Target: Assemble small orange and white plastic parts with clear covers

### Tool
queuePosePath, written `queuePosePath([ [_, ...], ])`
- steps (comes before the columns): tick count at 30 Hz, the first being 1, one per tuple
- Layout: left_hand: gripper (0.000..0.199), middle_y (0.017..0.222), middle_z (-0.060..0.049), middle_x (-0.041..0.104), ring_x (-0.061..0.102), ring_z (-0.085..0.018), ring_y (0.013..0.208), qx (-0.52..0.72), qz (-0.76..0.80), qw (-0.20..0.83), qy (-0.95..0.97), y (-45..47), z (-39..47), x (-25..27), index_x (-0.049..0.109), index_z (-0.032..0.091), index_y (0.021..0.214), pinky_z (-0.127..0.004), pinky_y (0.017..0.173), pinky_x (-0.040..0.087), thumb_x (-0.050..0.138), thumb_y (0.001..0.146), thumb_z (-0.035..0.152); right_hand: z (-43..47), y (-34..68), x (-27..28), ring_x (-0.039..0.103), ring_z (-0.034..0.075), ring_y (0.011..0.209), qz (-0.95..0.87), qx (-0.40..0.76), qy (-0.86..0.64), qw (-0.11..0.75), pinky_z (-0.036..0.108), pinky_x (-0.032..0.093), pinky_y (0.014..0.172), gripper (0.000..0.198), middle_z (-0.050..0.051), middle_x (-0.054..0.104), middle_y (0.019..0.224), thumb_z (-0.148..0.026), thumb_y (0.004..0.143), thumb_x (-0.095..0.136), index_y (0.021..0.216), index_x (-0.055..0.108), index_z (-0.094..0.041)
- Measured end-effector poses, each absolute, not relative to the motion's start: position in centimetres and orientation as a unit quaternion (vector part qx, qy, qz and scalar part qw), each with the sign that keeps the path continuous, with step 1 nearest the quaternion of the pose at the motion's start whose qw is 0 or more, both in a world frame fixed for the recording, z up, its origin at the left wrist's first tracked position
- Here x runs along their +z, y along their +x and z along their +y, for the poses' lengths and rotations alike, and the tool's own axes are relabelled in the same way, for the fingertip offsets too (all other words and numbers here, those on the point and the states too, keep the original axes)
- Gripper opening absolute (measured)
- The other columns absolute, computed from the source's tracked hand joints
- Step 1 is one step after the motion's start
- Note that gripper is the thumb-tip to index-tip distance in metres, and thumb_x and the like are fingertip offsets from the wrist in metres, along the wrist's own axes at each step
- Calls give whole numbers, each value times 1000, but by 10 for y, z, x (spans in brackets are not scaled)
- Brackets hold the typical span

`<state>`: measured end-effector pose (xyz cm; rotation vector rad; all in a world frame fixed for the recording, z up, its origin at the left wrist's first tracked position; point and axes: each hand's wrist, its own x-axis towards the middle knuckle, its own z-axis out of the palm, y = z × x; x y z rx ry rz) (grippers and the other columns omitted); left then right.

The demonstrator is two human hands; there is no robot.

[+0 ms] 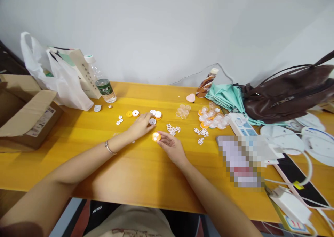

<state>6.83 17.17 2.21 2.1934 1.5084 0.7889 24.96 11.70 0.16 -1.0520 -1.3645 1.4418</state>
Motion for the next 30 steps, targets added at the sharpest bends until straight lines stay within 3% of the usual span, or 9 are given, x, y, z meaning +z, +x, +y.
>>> queuePosePath([
  [4, 29, 103, -13, 58, 53, -25, 100, 301, 531, 230, 758, 69, 172, 22, 50, 13, 108, -45, 91, 40, 52, 80, 20, 116, 254, 11, 61, 12, 78, -521, 579, -435, 451, 32, 49, 85, 40, 3, 68, 96, -30, 63, 74, 102, 65, -24],
  [9, 40, 110, -10, 60, 57, -19, 106, 394, 386, 647, 526, 42, 143, 40, 44, 18, 123, -37, 96, 40, 51, 84, 25, 113, 259, 22, 61, 12, 79, -511, 580, -430, 467, 30, 48, 85, 41, 1, 68, 94, -26, 64, 74, 104, 65, -26],
  [11, 42, 113, -10, 61, 56, -19, 110, 398, 324, 727, 456, 32, 131, 47, 44, 19, 124, -36, 101, 36, 55, 83, 23, 111, 258, 25, 61, 13, 80, -517, 581, -424, 464, 31, 49, 84, 41, 1, 68, 95, -26, 65, 73, 105, 64, -26],
  [14, 41, 116, -11, 60, 54, -20, 113, 395, 299, 760, 420, 25, 117, 50, 47, 17, 122, -35, 104, 34, 57, 82, 22, 106, 254, 29, 62, 13, 80, -523, 589, -418, 452, 31, 49, 84, 38, 1, 69, 93, -25, 66, 73, 103, 65, -26],
  [19, 35, 116, -9, 59, 55, -18, 110, 417, 332, 687, 495, 34, 109, 46, 54, 17, 114, -34, 99, 40, 60, 81, 23, 102, 248, 28, 63, 14, 81, -523, 595, -422, 441, 32, 49, 86, 37, 1, 70, 92, -26, 66, 73, 102, 65, -25],
  [23, 33, 108, -9, 61, 59, -16, 98, 431, 389, 515, 631, 46, 102, 43, 54, 16, 111, -34, 92, 46, 60, 79, 25, 104, 248, 21, 63, 13, 80, -531, 594, -420, 434, 31, 49, 85, 37, 1, 70, 92, -27, 66, 72, 103, 65, -25],
  [30, 29, 104, -8, 61, 56, -17, 98, 356, 400, 244, 809, 56, 90, 42, 52, 17, 112, -34, 88, 47, 51, 86, 28, 101, 242, 11, 65, 16, 85, -559, 586, -402, 427, 35, 50, 87, 37, 3, 69, 98, -28, 68, 70, 105, 64, -25],
])
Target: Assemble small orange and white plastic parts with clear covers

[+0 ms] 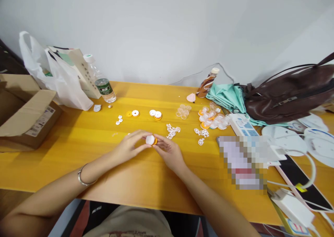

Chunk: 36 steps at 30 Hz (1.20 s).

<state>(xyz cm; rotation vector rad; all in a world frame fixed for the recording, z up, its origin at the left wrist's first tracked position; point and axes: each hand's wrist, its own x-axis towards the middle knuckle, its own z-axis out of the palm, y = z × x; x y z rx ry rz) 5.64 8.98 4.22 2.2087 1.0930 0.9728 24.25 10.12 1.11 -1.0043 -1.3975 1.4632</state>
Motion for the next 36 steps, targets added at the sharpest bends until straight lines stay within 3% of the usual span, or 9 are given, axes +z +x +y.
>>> queuePosePath([
  [7, 31, 103, -9, 61, 57, -17, 94, 313, 407, 186, 838, 57, 88, 36, 51, 16, 114, -32, 84, 47, 46, 88, 32, 98, 239, 9, 65, 15, 82, -543, 604, -394, 429, 34, 50, 87, 32, 0, 70, 91, -26, 67, 70, 99, 65, -26],
  [20, 29, 101, -8, 60, 55, -16, 91, 304, 382, 197, 850, 53, 83, 39, 51, 17, 116, -31, 82, 46, 45, 89, 27, 96, 239, 9, 63, 13, 73, -527, 623, -385, 431, 29, 50, 78, 27, -1, 68, 76, -25, 64, 72, 90, 63, -23],
  [36, 31, 94, -7, 64, 59, -15, 84, 319, 411, 345, 782, 44, 93, 28, 61, 17, 109, -29, 79, 47, 54, 84, 34, 90, 235, 11, 67, 13, 73, -353, 744, -422, 379, 30, 51, 80, 32, 1, 73, 85, -27, 57, 79, 87, 69, -22],
])
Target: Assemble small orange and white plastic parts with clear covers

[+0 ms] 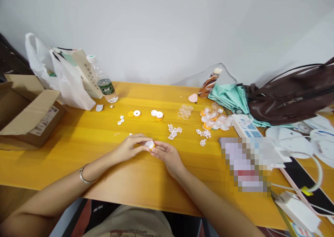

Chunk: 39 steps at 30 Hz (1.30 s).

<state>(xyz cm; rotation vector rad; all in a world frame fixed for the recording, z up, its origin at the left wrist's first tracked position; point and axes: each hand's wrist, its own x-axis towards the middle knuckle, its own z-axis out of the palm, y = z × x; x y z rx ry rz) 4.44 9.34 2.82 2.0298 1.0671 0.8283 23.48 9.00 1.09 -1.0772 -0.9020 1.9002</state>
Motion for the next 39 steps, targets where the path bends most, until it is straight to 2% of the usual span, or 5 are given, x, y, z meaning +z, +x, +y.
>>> queuePosePath([
  [6, 32, 98, -7, 62, 59, -14, 86, 266, 398, 355, 803, 38, 96, 35, 58, 17, 115, -27, 79, 46, 50, 86, 28, 89, 234, 11, 68, 15, 81, -345, 744, -431, 376, 32, 51, 86, 34, 2, 72, 94, -27, 58, 78, 91, 70, -23],
  [12, 30, 98, -8, 61, 57, -17, 91, 257, 417, 242, 838, 42, 92, 31, 55, 17, 115, -30, 82, 46, 45, 88, 28, 87, 232, 10, 65, 19, 96, -385, 731, -418, 377, 39, 46, 94, 45, 4, 70, 104, -26, 59, 77, 103, 66, -24],
  [20, 27, 91, -7, 60, 57, -17, 83, 280, 417, 188, 844, 47, 87, 30, 56, 17, 108, -30, 76, 48, 46, 88, 32, 86, 229, 8, 65, 24, 97, -465, 648, -448, 403, 44, 44, 95, 37, 3, 72, 97, -30, 62, 74, 98, 68, -23],
  [28, 31, 99, -10, 58, 55, -17, 91, 255, 368, 222, 866, 43, 87, 38, 52, 16, 117, -30, 82, 46, 39, 91, 26, 87, 230, 9, 67, 24, 90, -463, 646, -454, 403, 46, 46, 93, 39, 3, 73, 91, -30, 56, 77, 92, 68, -23],
  [39, 29, 98, -7, 62, 58, -16, 89, 344, 403, 265, 806, 40, 84, 51, 56, 18, 111, -31, 82, 47, 52, 84, 28, 87, 233, 23, 66, 23, 92, -478, 659, -432, 388, 43, 48, 90, 41, 2, 73, 89, -29, 59, 76, 99, 67, -24],
])
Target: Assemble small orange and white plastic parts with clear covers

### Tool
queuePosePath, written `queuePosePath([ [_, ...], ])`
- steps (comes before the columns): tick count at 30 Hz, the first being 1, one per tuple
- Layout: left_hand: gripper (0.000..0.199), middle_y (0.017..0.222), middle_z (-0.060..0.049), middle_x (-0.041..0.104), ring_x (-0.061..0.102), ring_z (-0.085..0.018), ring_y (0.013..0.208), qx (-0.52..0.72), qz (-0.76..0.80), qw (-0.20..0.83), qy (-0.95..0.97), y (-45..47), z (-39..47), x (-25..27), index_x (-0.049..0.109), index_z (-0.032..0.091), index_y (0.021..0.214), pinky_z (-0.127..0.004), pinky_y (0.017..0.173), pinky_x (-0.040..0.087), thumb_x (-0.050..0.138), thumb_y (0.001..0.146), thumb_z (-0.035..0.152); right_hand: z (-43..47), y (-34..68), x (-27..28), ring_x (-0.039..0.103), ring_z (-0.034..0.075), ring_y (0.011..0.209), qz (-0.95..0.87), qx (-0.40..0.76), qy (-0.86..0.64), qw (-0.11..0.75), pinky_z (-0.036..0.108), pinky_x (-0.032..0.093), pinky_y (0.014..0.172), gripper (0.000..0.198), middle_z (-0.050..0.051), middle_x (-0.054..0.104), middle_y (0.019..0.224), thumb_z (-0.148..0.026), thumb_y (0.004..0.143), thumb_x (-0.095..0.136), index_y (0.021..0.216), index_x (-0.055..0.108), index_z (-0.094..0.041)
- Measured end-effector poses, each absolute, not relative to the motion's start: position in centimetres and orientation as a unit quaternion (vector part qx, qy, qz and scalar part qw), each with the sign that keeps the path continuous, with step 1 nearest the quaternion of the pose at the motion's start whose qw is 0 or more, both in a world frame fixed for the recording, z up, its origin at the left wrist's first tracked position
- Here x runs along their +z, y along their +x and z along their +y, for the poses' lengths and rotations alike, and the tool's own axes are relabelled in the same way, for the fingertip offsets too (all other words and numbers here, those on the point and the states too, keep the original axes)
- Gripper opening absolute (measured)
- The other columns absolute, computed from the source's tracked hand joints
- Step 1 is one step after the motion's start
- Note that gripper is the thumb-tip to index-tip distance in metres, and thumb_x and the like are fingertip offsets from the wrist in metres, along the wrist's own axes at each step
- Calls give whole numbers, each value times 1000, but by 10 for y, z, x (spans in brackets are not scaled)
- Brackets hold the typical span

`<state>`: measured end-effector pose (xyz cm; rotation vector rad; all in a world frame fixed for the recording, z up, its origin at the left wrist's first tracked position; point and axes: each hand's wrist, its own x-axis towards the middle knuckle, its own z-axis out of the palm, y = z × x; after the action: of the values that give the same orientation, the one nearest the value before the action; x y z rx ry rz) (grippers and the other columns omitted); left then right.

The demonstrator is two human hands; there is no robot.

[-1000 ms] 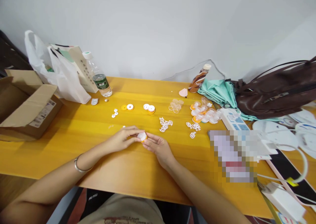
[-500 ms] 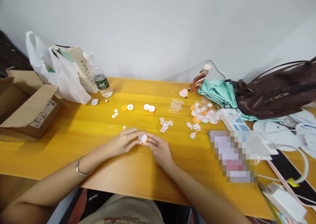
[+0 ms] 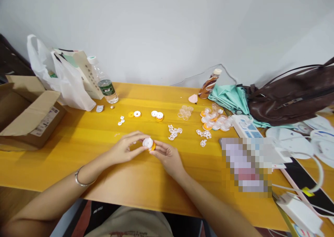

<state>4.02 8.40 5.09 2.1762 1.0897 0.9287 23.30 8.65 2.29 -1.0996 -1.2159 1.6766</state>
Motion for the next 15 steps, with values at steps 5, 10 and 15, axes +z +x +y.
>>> queuePosePath([
  [5, 28, 97, -7, 62, 58, -13, 83, 391, 414, 268, 777, 33, 86, 61, 58, 16, 108, -28, 78, 48, 55, 82, 26, 85, 235, 28, 66, 19, 86, -480, 653, -433, 395, 38, 47, 90, 39, 2, 73, 88, -27, 63, 74, 100, 64, -24],
  [10, 29, 96, -5, 60, 56, -14, 85, 329, 417, 256, 808, 24, 89, 63, 56, 18, 109, -28, 79, 46, 55, 80, 24, 83, 237, 30, 65, 15, 82, -486, 652, -404, 419, 32, 49, 83, 36, 1, 71, 90, -27, 66, 72, 100, 61, -25],
  [15, 18, 87, -5, 58, 55, -16, 80, 170, 384, 183, 889, 26, 89, 45, 58, 17, 95, -28, 74, 44, 53, 79, 23, 87, 238, 23, 63, 12, 73, -485, 639, -410, 434, 28, 50, 76, 34, 0, 69, 88, -26, 66, 72, 97, 58, -25],
])
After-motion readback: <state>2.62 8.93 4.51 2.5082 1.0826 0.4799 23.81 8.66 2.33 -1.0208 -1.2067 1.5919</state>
